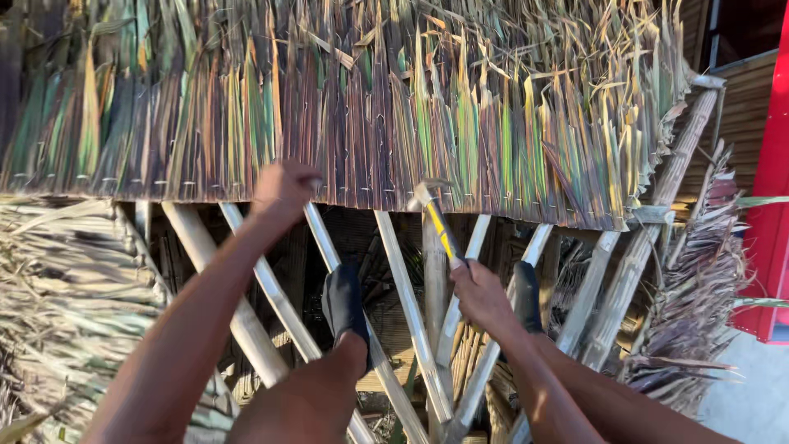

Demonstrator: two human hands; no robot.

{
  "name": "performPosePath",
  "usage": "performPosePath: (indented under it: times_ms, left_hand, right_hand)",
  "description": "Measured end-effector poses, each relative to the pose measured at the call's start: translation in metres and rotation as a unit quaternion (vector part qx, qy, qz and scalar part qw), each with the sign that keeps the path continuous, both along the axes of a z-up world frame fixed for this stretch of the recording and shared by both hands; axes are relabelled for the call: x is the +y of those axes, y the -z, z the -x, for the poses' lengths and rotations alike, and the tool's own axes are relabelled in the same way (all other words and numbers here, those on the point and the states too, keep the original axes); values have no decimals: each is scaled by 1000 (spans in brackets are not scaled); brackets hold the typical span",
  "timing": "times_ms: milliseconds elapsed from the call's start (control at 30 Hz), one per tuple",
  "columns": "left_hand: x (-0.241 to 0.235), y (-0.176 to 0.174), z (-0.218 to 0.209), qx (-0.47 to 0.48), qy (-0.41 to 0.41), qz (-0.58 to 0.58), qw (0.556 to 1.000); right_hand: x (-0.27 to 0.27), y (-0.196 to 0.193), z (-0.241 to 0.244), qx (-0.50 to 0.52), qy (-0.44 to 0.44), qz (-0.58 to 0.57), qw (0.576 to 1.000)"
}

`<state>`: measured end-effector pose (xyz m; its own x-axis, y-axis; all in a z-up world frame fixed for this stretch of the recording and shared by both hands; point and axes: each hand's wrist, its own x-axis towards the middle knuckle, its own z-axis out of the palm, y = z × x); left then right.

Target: The person secures thatch roofing material to a bamboo roof frame using a hammer and nails. They repeatedly position the thatch, place nails, and hammer them into the bamboo supports to fasten the roof covering.

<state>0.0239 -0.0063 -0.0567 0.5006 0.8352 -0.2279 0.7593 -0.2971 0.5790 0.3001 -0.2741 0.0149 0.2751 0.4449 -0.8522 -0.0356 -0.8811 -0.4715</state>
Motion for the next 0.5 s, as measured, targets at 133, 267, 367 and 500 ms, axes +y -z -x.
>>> performPosePath:
  times_ms: [133, 267, 367, 500]
  left_hand:
    - [-65, 197, -43, 133, 152, 191, 961]
    - [-96, 298, -67, -25, -242, 312, 918]
    - [-100, 316, -85, -21, -106, 44, 993]
    - [-104, 312, -82, -46, -49, -26, 997]
  right_hand:
    - [9, 137, 31, -153, -87, -96, 980]
    - [7, 233, 46, -190, -149, -7, 970]
    - [1, 257, 49, -178, -165, 19, 970]
    - [4, 256, 40, -88, -100, 42, 990]
